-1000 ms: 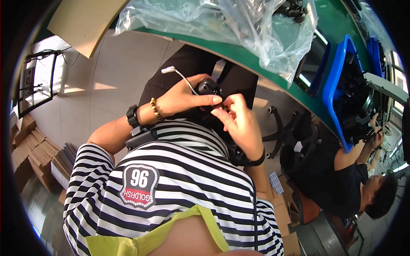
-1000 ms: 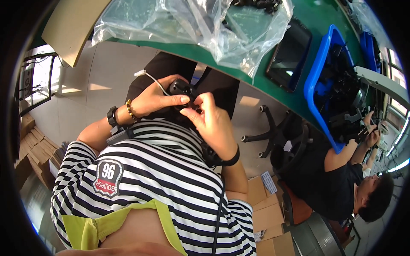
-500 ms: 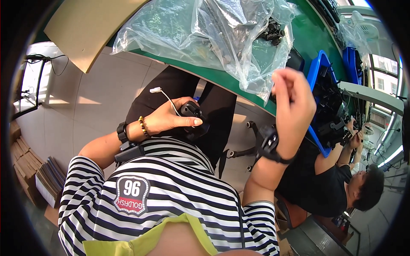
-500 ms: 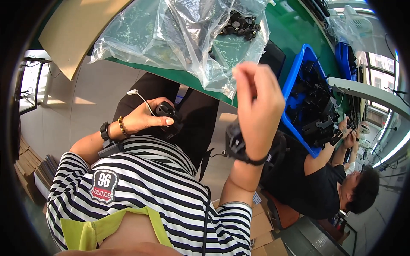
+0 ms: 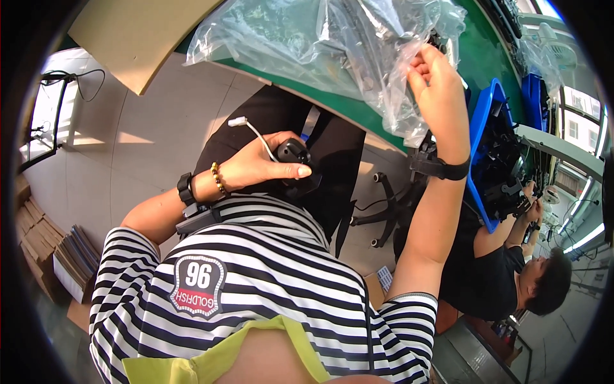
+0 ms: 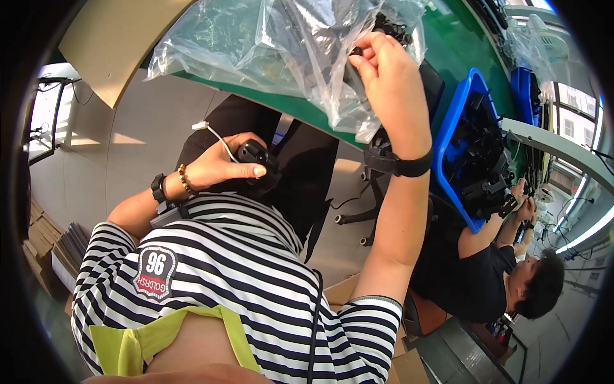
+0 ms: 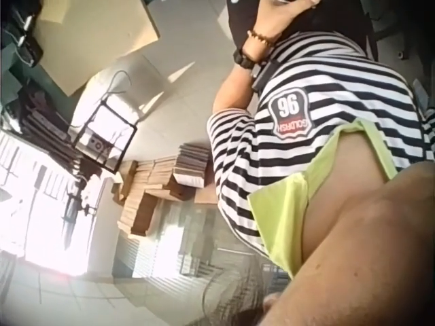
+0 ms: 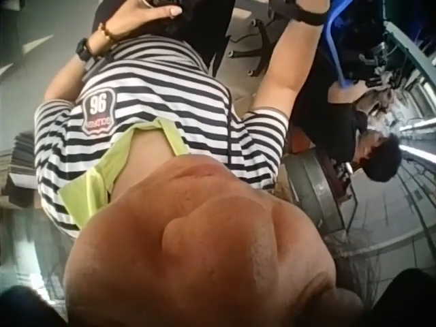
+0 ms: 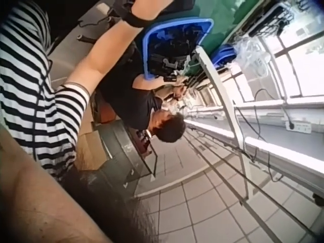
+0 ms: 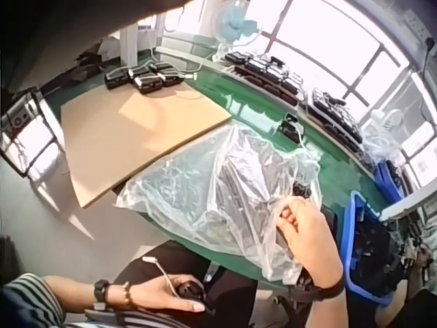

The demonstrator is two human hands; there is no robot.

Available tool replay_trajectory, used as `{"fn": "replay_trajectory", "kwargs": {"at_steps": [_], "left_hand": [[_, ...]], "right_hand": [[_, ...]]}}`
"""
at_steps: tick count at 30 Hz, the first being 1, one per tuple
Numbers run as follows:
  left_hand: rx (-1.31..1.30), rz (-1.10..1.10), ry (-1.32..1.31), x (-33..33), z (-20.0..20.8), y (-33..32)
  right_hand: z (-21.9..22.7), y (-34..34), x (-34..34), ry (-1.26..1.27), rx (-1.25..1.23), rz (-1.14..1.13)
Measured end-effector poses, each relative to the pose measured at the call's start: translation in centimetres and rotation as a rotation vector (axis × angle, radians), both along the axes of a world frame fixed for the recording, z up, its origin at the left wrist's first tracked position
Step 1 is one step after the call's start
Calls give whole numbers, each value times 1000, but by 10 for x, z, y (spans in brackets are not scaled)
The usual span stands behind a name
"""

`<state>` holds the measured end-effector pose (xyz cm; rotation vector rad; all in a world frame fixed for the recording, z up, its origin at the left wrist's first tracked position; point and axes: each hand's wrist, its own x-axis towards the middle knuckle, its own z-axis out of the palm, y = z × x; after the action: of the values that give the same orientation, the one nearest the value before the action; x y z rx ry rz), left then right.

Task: The person picks up a black plastic housing and inserts two rubber plugs into holes on the component by hand. They repeat this process with a second housing before placing it on a wooden board.

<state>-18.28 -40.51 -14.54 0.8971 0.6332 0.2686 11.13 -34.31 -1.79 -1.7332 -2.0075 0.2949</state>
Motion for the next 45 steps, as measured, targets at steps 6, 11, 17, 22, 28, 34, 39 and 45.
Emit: {"fn": "replay_trajectory", "kwargs": {"at_steps": [6,11,17,22,28,34,39,45], "left_hand": [[102,-5,17,4,3,7],[185,-37,82,3,12,11],[297,-49,79,1,12,12],[473,-60,59,2,11,13],[599,-81,104,1,19,16],[627,-79,135,-1,19,15],[681,-82,126,-1,13,18],[730,-85,137,-3,7,14]], "right_hand": [[20,-16,-10,273,-168,-238],[47,-75,-43,667,67,-183],[22,-131,-73,465,-361,-30],[-35,-138,-83,559,-388,-117],[-50,-133,-92,511,-313,-16],[-54,-133,-98,341,-226,25],[-56,-131,-102,253,-202,50],[-56,-132,-104,186,-226,74]]}}
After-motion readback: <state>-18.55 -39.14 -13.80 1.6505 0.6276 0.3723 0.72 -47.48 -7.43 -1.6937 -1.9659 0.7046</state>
